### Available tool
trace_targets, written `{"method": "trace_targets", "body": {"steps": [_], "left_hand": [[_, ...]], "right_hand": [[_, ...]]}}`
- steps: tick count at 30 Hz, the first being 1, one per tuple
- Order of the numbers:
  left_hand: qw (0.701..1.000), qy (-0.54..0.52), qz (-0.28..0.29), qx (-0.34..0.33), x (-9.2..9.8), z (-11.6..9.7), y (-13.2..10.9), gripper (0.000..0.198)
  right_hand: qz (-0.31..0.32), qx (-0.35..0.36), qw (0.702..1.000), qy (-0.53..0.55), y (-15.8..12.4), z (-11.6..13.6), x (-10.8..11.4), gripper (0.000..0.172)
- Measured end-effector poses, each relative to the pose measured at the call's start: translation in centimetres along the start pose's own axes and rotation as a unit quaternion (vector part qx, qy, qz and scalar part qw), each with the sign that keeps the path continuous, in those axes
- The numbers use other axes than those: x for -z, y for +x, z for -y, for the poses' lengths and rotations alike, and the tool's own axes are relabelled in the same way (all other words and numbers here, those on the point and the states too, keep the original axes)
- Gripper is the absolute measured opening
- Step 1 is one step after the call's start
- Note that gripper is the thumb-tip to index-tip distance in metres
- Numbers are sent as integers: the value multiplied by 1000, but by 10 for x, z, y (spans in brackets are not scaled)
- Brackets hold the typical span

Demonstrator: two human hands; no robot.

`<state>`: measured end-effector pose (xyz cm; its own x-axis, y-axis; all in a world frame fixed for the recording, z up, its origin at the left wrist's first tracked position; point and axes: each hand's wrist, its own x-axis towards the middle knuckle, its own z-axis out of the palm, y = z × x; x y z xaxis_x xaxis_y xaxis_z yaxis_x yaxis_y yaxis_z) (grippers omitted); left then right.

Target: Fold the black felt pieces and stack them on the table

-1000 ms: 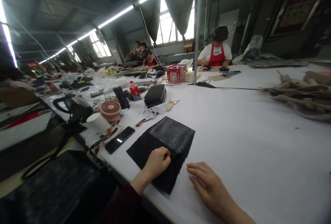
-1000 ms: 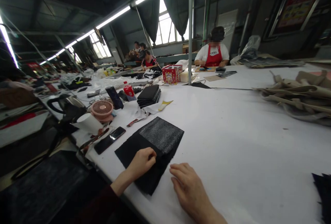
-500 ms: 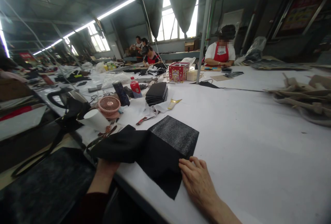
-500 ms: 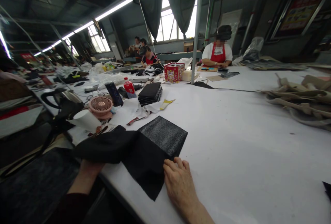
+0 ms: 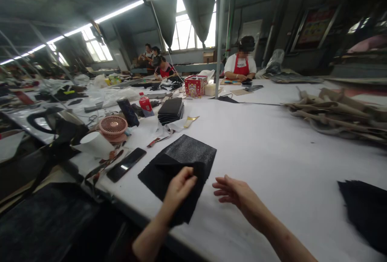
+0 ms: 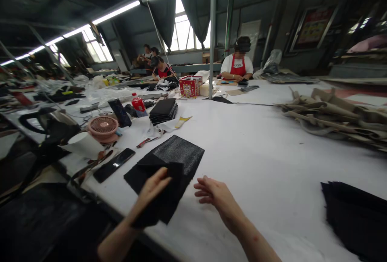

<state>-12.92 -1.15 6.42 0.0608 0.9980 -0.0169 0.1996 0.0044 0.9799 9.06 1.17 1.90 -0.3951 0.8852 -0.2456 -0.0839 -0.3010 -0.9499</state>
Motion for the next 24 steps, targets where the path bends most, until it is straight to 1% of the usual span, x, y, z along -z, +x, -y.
{"method": "trace_targets", "body": {"steps": [1,2,3,4,5,6,7,8,10,12,14,17,19,21,24], "left_hand": [[998,1,42,-45,-40,4,-3,21],[994,7,78,-80,-77,6,-8,17],[989,11,101,-108,-111,8,-14,15],[984,11,118,-135,-140,10,-21,13],[978,15,137,-157,-162,11,-26,11],[972,23,155,-177,-178,12,-30,10],[964,40,174,-196,-188,13,-32,11],[956,68,192,-213,-193,14,-31,12],[934,155,213,-242,-189,17,-21,18],[907,254,212,-259,-176,22,-6,22],[884,333,196,-263,-159,29,11,23],[860,403,170,-264,-138,38,31,22],[845,433,163,-268,-131,44,39,22],[836,448,160,-275,-128,49,43,21],[834,444,147,-293,-129,57,46,18]], "right_hand": [[-3,-32,999,43,-9,4,15,62],[-18,-57,996,62,-19,7,31,64],[-40,-75,995,57,-28,9,47,65],[-65,-84,994,32,-37,10,63,64],[-85,-85,993,-5,-45,11,77,61],[-95,-79,991,-47,-52,10,89,56],[-93,-69,989,-90,-58,9,98,51],[-85,-60,986,-127,-63,8,106,46],[-85,-49,979,-176,-67,4,114,39],[-114,-41,969,-215,-65,0,116,36],[-153,-29,949,-274,-58,-4,114,35],[-191,1,908,-374,-46,-11,102,31],[-216,33,875,-433,-38,-18,92,25],[-248,71,834,-487,-33,-28,82,23],[-288,138,768,-555,-29,-48,72,26]]}}
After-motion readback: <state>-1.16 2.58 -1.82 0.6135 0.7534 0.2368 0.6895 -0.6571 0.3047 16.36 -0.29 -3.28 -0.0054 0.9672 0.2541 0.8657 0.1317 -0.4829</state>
